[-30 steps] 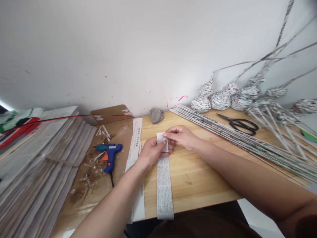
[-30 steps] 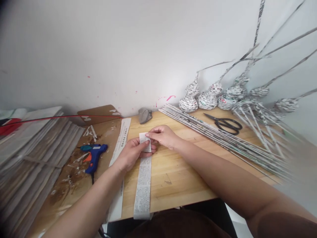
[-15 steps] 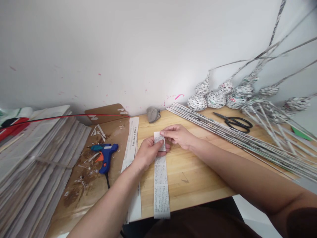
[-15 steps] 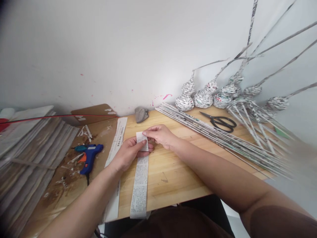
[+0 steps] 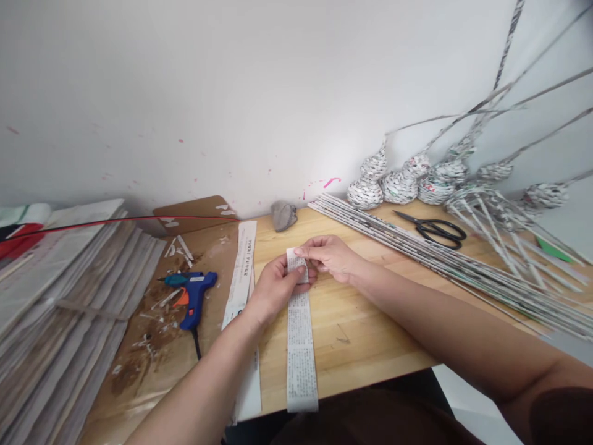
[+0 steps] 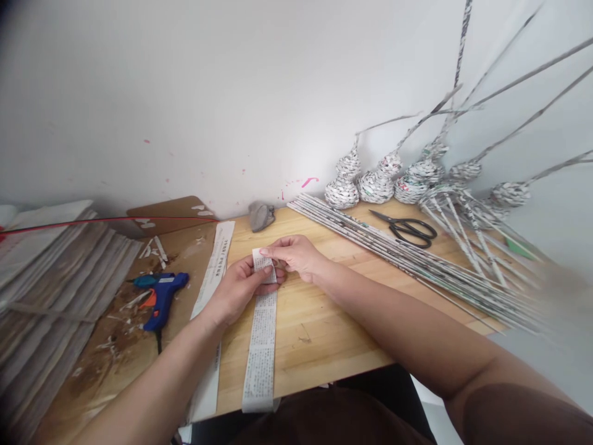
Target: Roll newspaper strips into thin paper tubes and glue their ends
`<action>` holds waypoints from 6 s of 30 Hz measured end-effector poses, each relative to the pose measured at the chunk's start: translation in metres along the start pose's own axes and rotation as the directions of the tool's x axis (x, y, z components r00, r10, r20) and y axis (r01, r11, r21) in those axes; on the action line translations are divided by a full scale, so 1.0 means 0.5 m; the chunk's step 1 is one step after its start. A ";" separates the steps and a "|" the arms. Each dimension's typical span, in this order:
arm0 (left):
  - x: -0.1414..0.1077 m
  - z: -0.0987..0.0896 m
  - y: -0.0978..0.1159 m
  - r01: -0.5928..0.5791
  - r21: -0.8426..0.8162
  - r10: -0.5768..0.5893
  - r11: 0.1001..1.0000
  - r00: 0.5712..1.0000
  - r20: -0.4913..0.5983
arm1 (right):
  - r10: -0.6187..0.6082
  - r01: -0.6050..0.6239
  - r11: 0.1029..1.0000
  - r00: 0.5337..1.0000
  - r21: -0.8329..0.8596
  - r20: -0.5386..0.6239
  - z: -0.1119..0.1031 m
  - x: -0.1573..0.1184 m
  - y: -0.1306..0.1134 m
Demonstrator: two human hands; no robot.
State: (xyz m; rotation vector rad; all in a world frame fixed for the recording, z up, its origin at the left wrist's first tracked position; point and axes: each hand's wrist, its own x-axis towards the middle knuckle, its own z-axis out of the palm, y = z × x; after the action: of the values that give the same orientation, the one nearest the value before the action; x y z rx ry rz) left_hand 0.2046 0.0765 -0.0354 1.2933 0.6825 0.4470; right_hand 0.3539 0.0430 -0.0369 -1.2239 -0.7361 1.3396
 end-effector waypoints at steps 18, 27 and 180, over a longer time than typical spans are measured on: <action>-0.001 0.003 -0.005 -0.007 -0.002 0.007 1.000 0.996 -0.087 | -0.073 0.073 0.997 0.997 0.010 0.009 0.019 -0.017 -0.003; -0.002 0.001 0.001 -0.004 -0.037 0.001 0.999 0.998 -0.060 | -0.142 0.142 0.989 0.990 -0.033 0.011 0.015 -0.016 -0.003; -0.016 0.020 -0.014 0.142 -0.019 -0.136 0.990 0.973 0.186 | 0.050 -0.022 0.993 0.970 -0.116 0.240 -0.019 -0.005 -0.005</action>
State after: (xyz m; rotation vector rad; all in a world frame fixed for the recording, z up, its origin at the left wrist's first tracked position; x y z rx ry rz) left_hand 0.2052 0.0627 -0.0391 1.2300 0.6024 0.2200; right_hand 0.3635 0.0389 -0.0366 -1.1780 -0.9775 1.5119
